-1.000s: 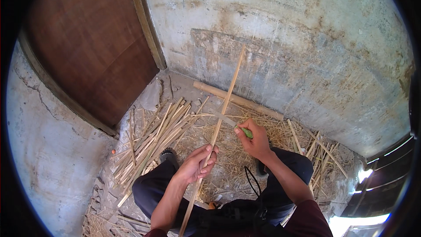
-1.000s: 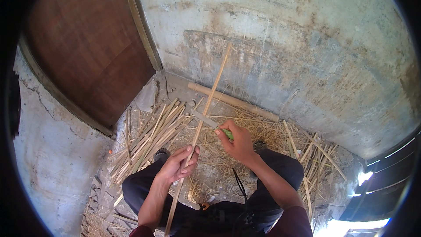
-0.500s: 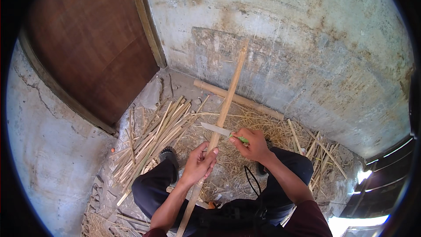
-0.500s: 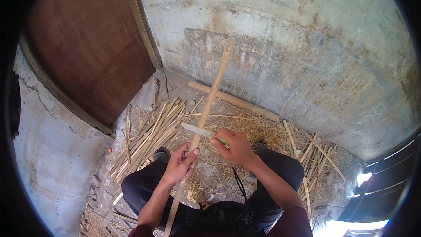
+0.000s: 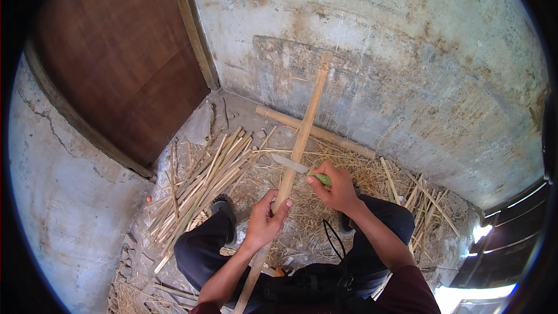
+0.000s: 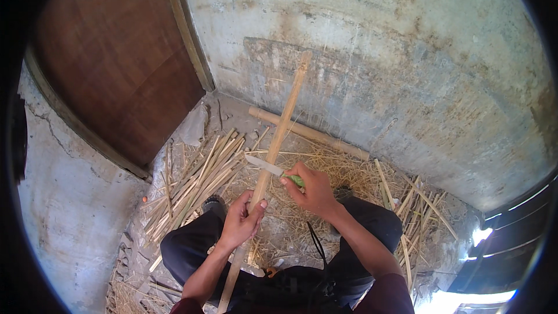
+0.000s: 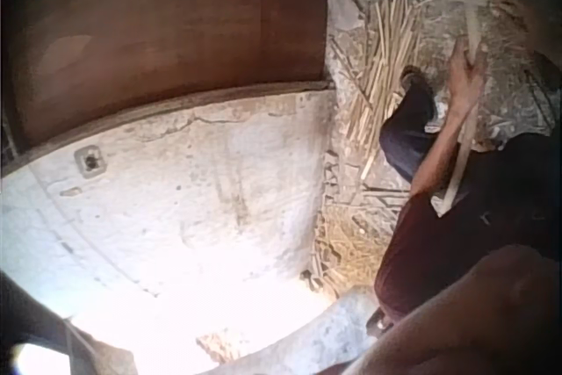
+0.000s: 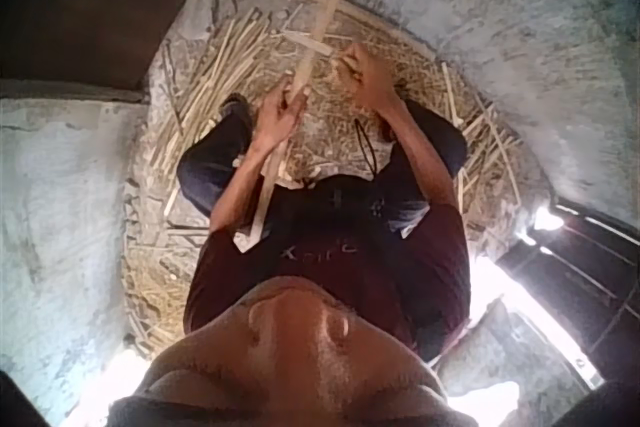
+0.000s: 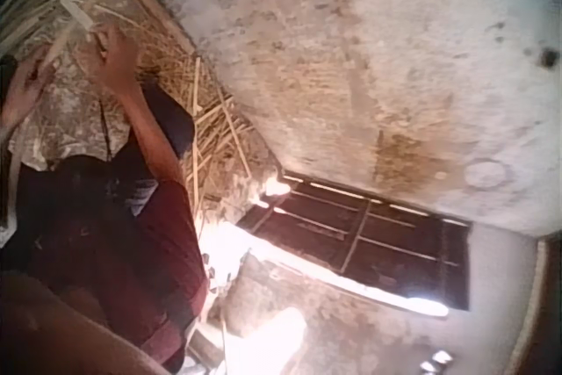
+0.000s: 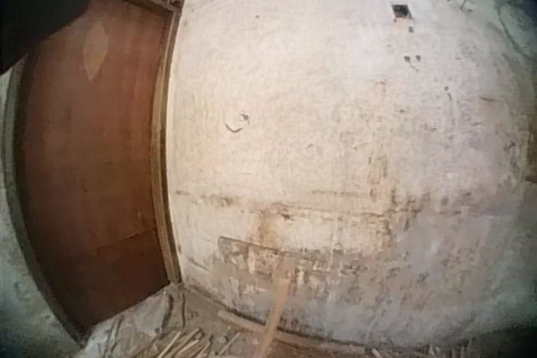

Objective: The person strips thin layers from a bamboo pole using a small knife while sitting down.

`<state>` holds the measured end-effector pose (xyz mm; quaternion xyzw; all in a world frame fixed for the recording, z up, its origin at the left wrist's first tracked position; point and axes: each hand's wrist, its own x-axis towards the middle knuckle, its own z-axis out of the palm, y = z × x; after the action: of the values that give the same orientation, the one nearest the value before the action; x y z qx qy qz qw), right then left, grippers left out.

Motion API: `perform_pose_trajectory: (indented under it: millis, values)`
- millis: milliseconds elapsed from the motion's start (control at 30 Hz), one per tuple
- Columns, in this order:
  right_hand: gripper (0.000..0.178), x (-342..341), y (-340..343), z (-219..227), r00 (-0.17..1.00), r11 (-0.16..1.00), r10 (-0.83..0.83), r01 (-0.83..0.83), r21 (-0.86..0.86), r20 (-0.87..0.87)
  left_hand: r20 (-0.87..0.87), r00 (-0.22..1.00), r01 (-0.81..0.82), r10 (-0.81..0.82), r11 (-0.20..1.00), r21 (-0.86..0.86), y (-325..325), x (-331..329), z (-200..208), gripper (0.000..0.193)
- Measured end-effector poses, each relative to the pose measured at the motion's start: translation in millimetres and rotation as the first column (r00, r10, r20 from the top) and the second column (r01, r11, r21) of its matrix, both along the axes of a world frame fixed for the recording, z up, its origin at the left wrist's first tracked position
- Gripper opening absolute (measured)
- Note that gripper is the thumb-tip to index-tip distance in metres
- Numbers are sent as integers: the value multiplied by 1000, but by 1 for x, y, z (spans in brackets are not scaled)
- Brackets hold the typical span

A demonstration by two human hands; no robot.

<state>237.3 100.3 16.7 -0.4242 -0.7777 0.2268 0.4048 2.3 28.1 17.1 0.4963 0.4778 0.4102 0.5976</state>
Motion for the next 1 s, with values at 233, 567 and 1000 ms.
perform_pose_trajectory:
  millis: [233,567,1000]
  values:
    - [29,-2,3,-4,962,958,63,-132,-253,-264,-75,997,16,-13,999,42,-1,2,4,18]
    - [20,1,14,-12,895,867,49,-259,-426,-444,67,997,53,-46,993,-109,-1,-4,9,32]
    - [27,-3,11,-5,975,980,48,-87,-179,-215,205,977,109,-66,973,-206,0,-6,9,34]
